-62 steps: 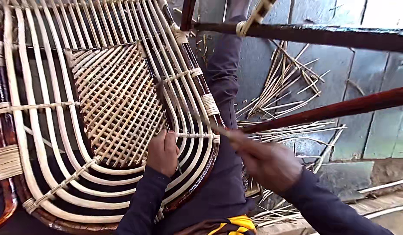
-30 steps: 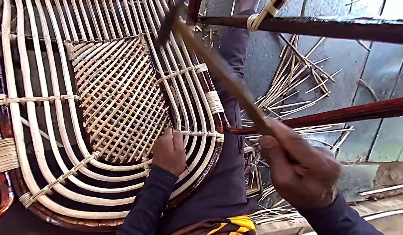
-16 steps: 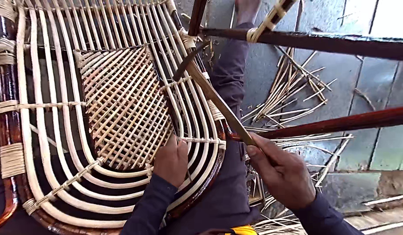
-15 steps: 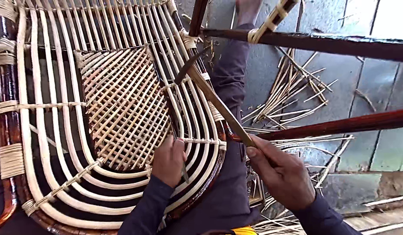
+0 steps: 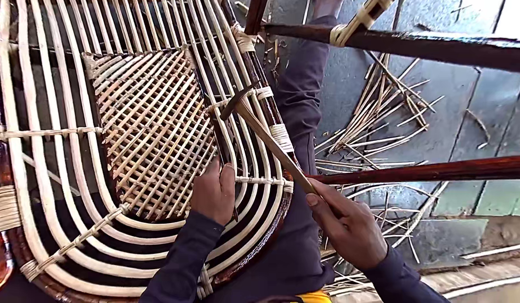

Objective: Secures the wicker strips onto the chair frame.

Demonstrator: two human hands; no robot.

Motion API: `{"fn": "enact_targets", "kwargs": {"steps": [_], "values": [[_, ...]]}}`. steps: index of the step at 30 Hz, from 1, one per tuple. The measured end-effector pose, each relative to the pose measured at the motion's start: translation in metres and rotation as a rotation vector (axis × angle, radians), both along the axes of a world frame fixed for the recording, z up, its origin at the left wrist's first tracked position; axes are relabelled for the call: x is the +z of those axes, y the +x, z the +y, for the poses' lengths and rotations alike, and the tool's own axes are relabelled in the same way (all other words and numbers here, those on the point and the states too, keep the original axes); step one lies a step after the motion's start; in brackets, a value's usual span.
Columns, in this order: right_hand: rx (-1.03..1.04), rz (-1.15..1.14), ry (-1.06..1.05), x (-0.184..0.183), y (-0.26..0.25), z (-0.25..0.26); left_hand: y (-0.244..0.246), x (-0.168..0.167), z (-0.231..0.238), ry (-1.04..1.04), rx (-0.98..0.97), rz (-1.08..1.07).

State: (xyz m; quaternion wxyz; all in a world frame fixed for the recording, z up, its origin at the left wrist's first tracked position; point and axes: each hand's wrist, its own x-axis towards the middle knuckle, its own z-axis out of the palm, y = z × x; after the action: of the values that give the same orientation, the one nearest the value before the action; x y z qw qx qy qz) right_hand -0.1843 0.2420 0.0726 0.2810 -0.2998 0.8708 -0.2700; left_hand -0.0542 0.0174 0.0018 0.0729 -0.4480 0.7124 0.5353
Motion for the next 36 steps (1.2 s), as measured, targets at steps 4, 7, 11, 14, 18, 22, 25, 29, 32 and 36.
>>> {"fn": "enact_targets", "kwargs": {"steps": [4, 7, 11, 14, 18, 22, 25, 29, 32, 36], "values": [[0.031, 0.062, 0.003, -0.003, 0.000, -0.003, -0.003, 0.001, 0.000, 0.003, 0.010, 0.004], [0.143, 0.213, 0.049, -0.001, -0.002, -0.006, -0.004, -0.001, 0.002, -0.001, 0.021, 0.014], [0.243, 0.348, 0.096, 0.018, -0.009, -0.025, -0.003, 0.000, 0.003, 0.035, 0.025, 0.022], [0.183, 0.347, -0.096, 0.042, -0.011, -0.043, -0.004, -0.001, 0.002, 0.047, 0.027, 0.027], [0.239, 0.326, 0.131, 0.013, -0.014, -0.026, -0.004, 0.001, 0.004, 0.054, 0.036, 0.009], [0.187, 0.310, 0.081, 0.025, -0.018, -0.034, -0.008, -0.006, 0.001, -0.014, 0.013, 0.031], [0.068, 0.272, -0.127, 0.049, -0.006, -0.045, -0.003, -0.006, 0.006, 0.002, 0.022, 0.040], [-0.006, 0.229, -0.186, 0.034, -0.007, -0.037, 0.003, 0.023, 0.000, -0.084, -0.122, 0.087], [0.013, 0.198, -0.130, 0.016, -0.013, -0.030, -0.002, 0.047, 0.000, -0.265, -0.193, 0.214], [0.036, 0.161, -0.068, -0.003, -0.007, -0.028, -0.015, 0.013, -0.016, -0.138, -0.093, 0.066]]}}
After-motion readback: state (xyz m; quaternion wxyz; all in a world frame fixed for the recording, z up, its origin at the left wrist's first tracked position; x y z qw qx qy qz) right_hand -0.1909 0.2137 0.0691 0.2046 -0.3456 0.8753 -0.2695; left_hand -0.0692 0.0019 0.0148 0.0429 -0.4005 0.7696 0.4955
